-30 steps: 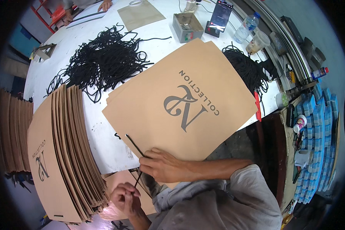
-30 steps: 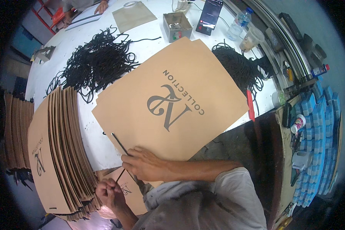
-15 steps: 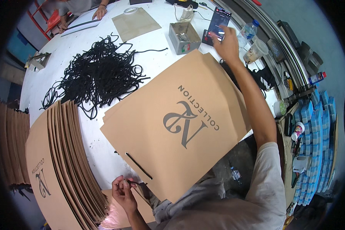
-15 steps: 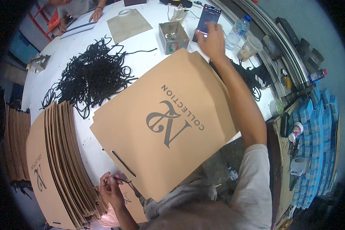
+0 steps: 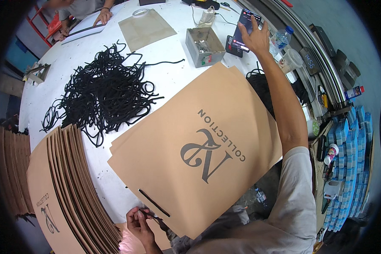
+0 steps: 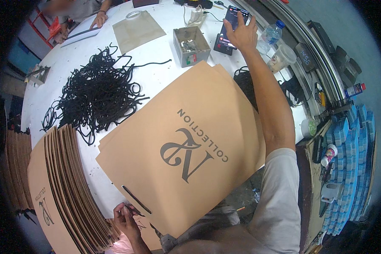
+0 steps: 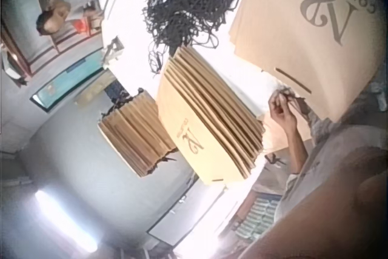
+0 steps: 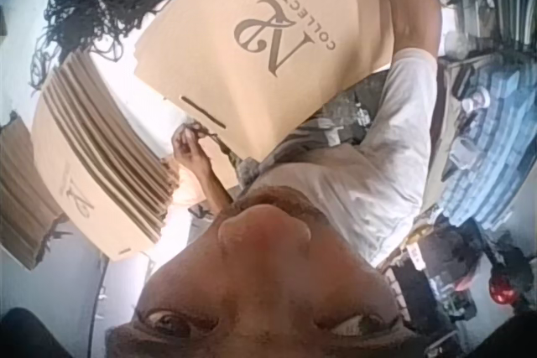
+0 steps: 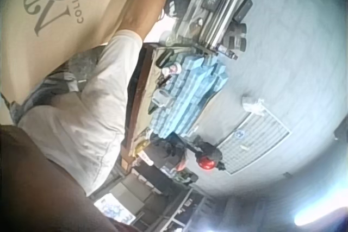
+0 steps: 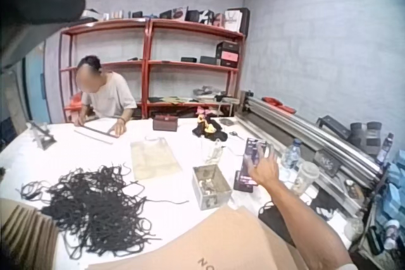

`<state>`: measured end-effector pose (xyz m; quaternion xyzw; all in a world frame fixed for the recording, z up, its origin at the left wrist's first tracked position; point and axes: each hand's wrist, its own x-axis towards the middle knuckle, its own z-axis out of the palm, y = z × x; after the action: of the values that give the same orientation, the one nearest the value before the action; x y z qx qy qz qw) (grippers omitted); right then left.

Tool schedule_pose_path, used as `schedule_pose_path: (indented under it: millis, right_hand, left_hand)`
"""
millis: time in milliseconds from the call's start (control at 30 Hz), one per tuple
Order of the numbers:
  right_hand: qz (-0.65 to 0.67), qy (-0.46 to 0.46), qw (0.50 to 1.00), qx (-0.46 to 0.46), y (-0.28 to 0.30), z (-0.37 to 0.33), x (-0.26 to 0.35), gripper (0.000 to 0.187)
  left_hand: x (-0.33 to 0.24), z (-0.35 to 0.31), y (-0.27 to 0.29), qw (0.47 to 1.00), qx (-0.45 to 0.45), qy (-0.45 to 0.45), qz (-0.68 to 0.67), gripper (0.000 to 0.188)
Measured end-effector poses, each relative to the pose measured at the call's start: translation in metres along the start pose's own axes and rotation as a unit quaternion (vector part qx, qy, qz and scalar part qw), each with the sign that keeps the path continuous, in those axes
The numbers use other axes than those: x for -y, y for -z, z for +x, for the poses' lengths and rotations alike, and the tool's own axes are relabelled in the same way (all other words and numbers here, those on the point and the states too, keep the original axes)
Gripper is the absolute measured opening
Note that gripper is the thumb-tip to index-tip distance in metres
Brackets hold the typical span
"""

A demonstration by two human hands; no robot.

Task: The person threads black cords through pre-cut holes in flat brown paper shopping bags, ties knots to secure the handles, and trims excess cord with red-handled scissors. Completed bags are stacked on the table.

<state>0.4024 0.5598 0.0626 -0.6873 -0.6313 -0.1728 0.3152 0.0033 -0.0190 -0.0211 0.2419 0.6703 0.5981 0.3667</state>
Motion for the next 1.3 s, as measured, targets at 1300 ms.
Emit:
schedule_pose_path:
  millis: [1300]
  right_hand:
    - [0.716,-0.234,0.657,0.000,0.267,-0.143,-0.079,0.025]
  left_hand:
    - [-0.208,-0.023,-0.019,0.872,-0.004,-0.487,0.055,0.023]
